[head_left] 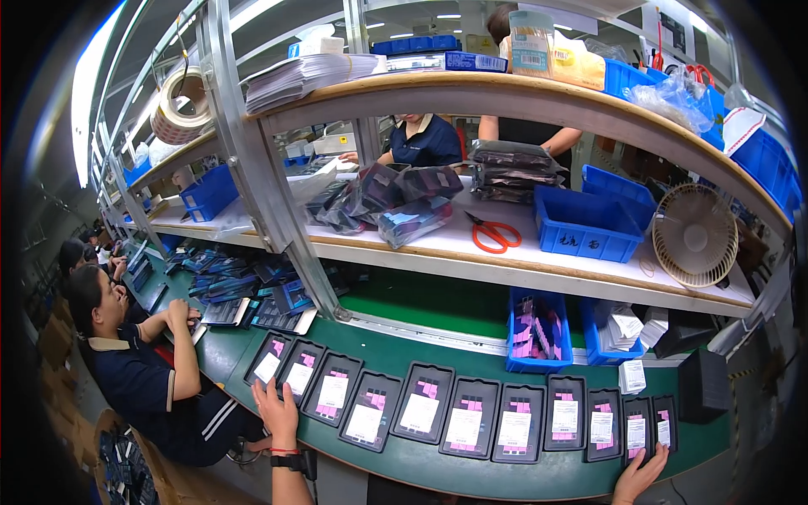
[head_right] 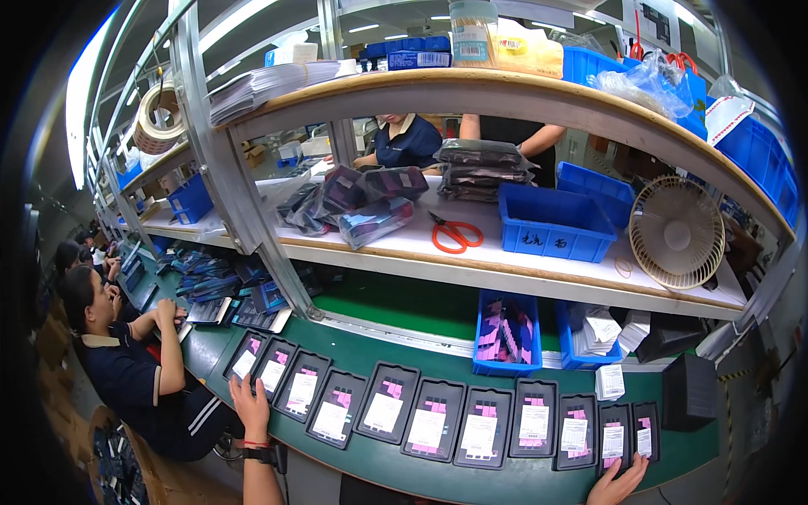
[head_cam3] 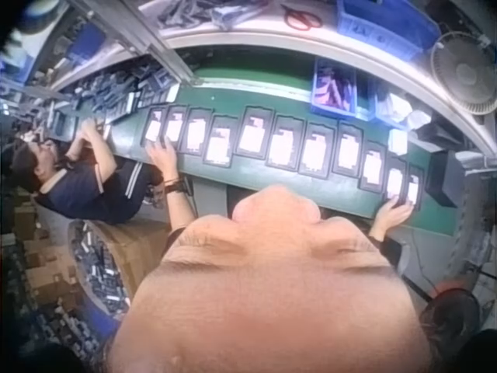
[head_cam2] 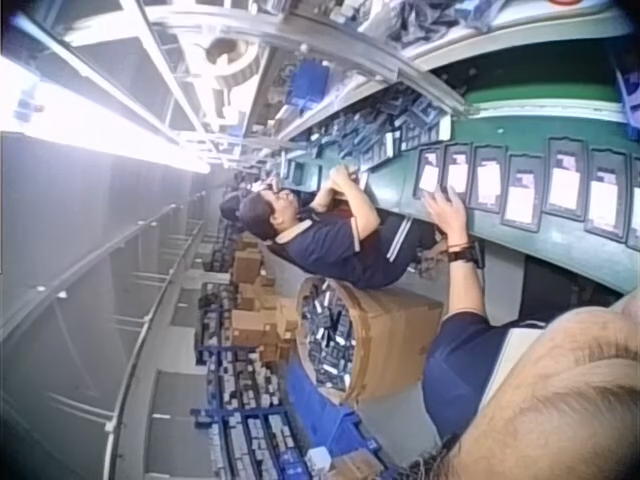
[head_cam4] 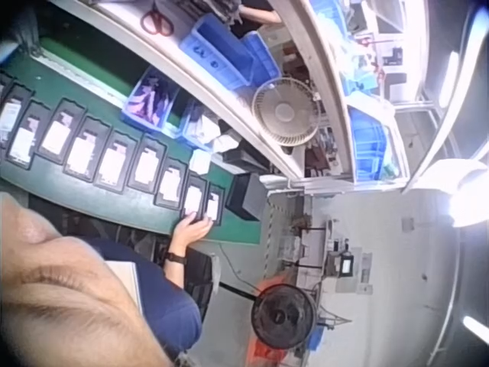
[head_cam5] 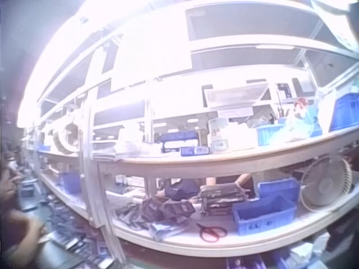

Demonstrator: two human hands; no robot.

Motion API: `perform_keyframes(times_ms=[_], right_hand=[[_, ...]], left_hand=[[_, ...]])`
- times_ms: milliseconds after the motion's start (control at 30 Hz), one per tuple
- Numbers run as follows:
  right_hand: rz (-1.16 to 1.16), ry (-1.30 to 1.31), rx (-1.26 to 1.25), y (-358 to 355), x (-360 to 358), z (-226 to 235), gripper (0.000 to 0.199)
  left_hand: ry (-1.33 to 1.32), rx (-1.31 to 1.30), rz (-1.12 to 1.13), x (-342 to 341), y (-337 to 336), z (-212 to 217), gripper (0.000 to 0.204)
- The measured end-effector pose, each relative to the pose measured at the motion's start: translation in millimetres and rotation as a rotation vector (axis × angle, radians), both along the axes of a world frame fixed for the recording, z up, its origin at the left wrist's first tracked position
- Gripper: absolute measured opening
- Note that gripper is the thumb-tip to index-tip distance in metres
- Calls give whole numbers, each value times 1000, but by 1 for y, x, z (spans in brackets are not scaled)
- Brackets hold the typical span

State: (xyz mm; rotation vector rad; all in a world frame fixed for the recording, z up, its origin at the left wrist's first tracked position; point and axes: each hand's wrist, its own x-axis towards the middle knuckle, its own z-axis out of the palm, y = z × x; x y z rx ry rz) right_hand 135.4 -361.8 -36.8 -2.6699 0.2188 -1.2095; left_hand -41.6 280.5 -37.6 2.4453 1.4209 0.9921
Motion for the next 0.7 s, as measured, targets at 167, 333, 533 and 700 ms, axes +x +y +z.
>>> perform_keyframes(times_ms=[167,333,533,700], right_hand=[[-20,0,-30,-2,-1,-1,46],[-1,109,92,-7,7,-12,39],[-4,94,74,-13,6,-19,38],[-15,95,70,-15,8,-22,38]], left_hand=[[-31,13,-1,8,-5,7,44],[-13,10,8,0,-6,6,44],[-23,16,-5,1,-2,2,45],[-22,-2,-1,1,-3,3,46]])
